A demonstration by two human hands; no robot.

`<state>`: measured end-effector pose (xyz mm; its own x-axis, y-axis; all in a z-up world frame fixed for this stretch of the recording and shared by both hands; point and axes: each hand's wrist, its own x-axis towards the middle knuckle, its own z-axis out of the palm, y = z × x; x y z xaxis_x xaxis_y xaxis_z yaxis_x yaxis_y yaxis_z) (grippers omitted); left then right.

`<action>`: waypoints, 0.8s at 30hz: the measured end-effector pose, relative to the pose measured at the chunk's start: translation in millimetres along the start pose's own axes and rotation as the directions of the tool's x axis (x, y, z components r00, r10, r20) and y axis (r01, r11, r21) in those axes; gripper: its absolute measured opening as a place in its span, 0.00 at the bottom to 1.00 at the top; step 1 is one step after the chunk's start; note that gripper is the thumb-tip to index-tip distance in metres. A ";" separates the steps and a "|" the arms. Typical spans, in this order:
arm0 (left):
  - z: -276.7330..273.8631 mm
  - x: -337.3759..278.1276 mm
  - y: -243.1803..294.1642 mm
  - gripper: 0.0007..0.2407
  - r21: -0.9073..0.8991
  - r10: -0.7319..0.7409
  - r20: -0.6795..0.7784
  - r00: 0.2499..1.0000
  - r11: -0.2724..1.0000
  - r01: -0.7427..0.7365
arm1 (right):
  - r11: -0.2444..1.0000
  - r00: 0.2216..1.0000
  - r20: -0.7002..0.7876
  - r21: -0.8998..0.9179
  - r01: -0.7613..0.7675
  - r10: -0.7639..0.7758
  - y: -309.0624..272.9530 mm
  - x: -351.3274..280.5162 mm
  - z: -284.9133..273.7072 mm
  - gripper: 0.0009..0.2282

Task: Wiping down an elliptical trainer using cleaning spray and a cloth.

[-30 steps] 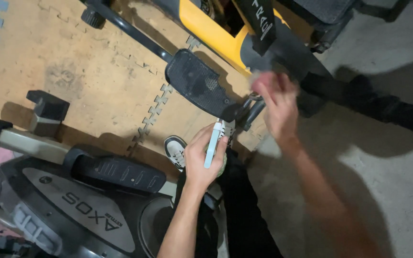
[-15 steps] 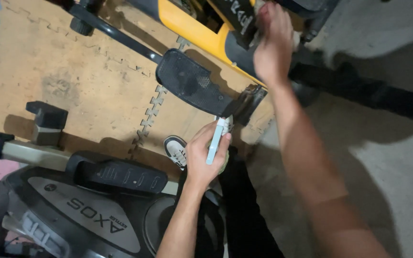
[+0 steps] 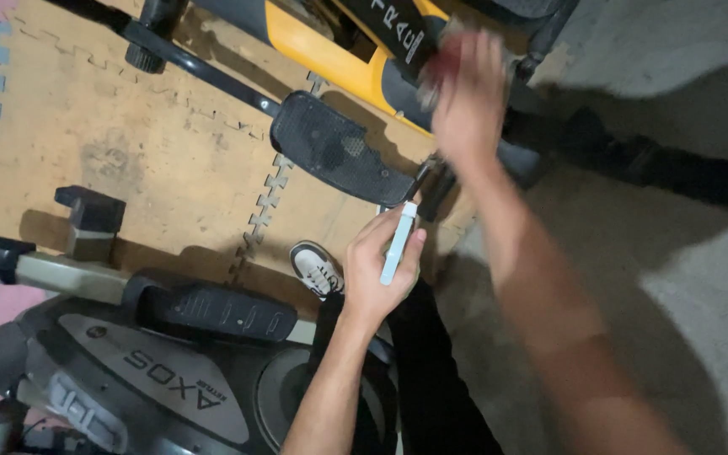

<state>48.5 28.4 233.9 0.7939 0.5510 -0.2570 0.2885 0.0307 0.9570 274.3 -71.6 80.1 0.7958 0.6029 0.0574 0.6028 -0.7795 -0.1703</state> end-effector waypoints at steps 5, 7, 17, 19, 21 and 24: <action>-5.0 -10.9 -14.3 0.10 0.036 0.003 -0.031 1.000 0.999 -0.002 | 0.977 0.988 0.120 0.178 -0.114 0.094 -0.8 28.7 -11.8 0.22; -6.9 -15.2 -18.3 0.09 0.012 -0.007 -0.028 1.000 1.000 0.008 | 0.989 1.000 0.013 0.144 0.018 -0.020 -1.9 -3.9 -13.6 0.24; -31.1 -22.9 -23.3 0.12 0.045 -0.019 -0.117 0.993 0.999 0.025 | 0.804 0.831 0.118 -0.210 0.557 -0.544 -4.2 -70.8 -15.5 0.27; -41.5 -26.5 -25.0 0.13 0.033 -0.028 -0.143 0.989 0.999 0.033 | 0.692 0.737 0.160 -0.261 0.673 -0.657 -30.5 -44.8 -22.4 0.26; -50.9 -29.3 -30.3 0.12 0.023 -0.045 -0.154 0.987 0.999 0.049 | 0.535 0.584 0.225 -0.246 0.809 -0.780 -63.0 -14.9 -26.0 0.24; -65.4 -33.4 -36.4 0.12 0.005 -0.096 -0.192 0.977 0.995 0.098 | 0.290 0.471 0.256 -0.522 0.802 -0.844 -118.8 26.9 -8.7 0.25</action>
<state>-23.5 63.4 216.4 0.6451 0.6954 -0.3166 0.3675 0.0808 0.9265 224.6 35.7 110.4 -0.1488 0.9856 -0.0807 0.8433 0.1691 0.5102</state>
